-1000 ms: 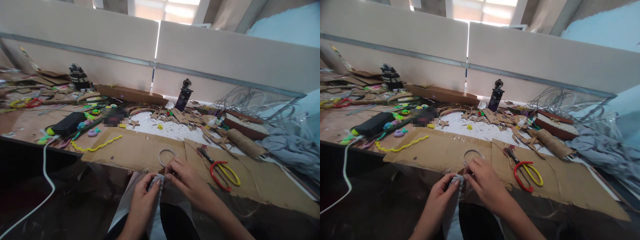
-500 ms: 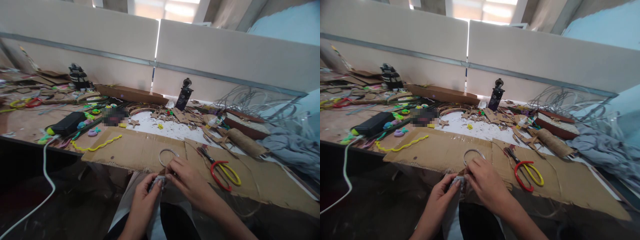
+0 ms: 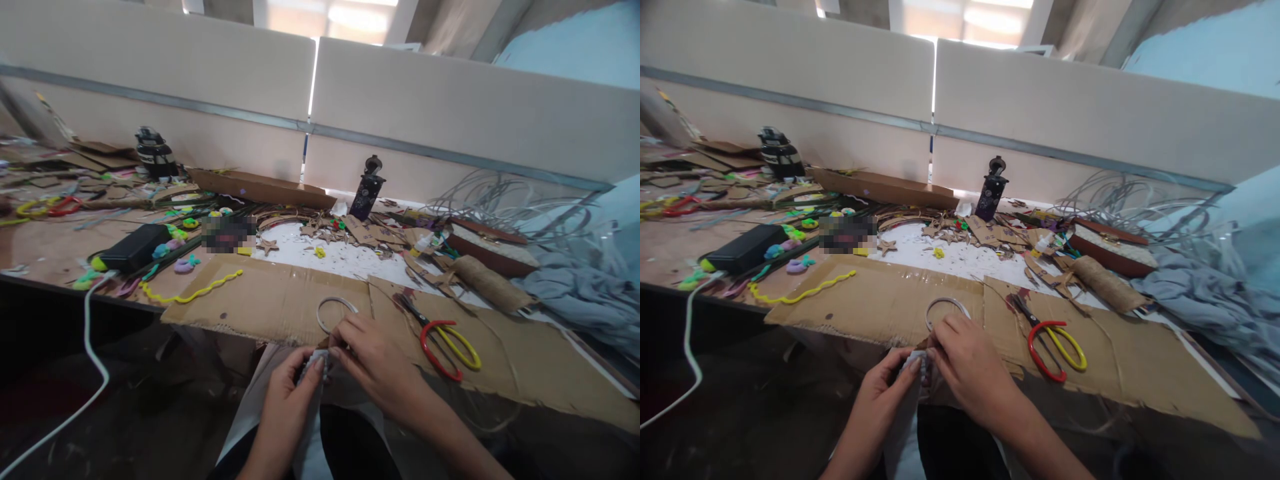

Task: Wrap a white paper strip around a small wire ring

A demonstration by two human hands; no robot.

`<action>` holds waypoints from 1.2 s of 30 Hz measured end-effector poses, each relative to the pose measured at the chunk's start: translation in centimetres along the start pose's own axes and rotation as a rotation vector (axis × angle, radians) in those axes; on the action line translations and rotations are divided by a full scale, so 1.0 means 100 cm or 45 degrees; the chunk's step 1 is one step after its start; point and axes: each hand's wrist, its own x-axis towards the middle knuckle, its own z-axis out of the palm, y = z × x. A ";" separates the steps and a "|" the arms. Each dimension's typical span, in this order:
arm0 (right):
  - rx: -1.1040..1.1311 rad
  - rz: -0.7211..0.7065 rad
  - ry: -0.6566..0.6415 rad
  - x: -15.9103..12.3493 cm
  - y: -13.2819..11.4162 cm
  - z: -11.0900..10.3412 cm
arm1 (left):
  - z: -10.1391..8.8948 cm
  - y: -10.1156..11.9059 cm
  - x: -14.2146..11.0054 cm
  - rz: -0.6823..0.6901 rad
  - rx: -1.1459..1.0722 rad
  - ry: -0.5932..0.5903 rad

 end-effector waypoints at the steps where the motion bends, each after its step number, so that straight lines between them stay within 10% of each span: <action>1: -0.005 0.002 0.003 0.000 0.000 0.000 | 0.000 -0.001 0.000 -0.007 -0.003 0.001; 28: -0.113 -0.025 0.084 -0.002 -0.006 0.001 | 0.002 -0.006 0.003 -0.018 0.045 0.112; 36: 0.231 0.149 0.173 -0.004 -0.002 0.002 | 0.005 -0.002 0.001 0.026 0.023 0.152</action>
